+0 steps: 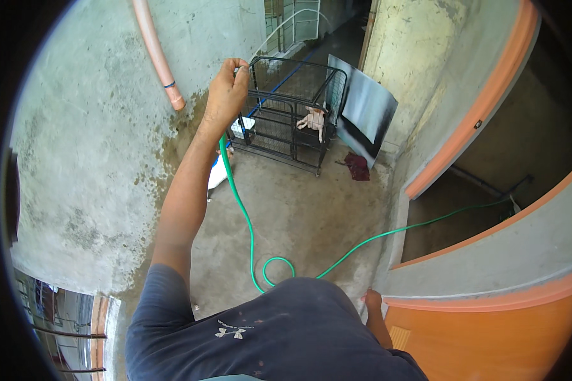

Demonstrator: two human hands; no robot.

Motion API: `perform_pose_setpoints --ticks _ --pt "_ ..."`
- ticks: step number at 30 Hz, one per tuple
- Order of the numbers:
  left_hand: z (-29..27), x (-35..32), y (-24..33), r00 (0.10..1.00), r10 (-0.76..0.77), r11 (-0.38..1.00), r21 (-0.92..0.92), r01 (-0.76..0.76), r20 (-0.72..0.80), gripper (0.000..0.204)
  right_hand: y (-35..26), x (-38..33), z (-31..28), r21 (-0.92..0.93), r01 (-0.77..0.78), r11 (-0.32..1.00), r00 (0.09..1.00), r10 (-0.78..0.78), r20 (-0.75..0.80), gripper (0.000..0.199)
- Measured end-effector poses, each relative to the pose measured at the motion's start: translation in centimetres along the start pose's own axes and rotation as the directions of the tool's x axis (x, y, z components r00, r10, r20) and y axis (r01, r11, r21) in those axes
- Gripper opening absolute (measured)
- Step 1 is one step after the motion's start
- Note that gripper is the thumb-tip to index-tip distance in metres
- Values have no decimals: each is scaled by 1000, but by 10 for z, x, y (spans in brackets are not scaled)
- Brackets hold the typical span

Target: Bathing dogs and cleaning a dog cage using a water hose in an outdoor area.

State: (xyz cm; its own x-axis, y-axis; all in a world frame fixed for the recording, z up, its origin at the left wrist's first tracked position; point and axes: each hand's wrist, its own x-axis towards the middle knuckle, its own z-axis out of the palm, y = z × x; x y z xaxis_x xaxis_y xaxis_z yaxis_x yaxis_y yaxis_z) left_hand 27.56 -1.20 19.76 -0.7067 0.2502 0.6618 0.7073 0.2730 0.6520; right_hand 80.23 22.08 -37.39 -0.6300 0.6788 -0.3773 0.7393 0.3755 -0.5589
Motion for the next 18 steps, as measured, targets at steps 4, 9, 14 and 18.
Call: perform_pose_setpoints --ticks 4,9,14,18 --pt "0 -2 -4 1000 22 1000 14 -22 -15 24 -9 -6 -5 107 -127 986 992 124 28 48" --pt "0 -5 -5 999 34 999 8 -34 -15 24 -7 -11 -6 -54 26 998 1000 -26 1 44" --pt "3 -10 -8 999 22 1000 17 -23 23 25 4 -9 2 -39 47 998 999 -46 15 49" --pt "11 -13 -14 999 39 999 16 -39 1 26 26 -2 16 28 -17 999 1000 17 -13 50"
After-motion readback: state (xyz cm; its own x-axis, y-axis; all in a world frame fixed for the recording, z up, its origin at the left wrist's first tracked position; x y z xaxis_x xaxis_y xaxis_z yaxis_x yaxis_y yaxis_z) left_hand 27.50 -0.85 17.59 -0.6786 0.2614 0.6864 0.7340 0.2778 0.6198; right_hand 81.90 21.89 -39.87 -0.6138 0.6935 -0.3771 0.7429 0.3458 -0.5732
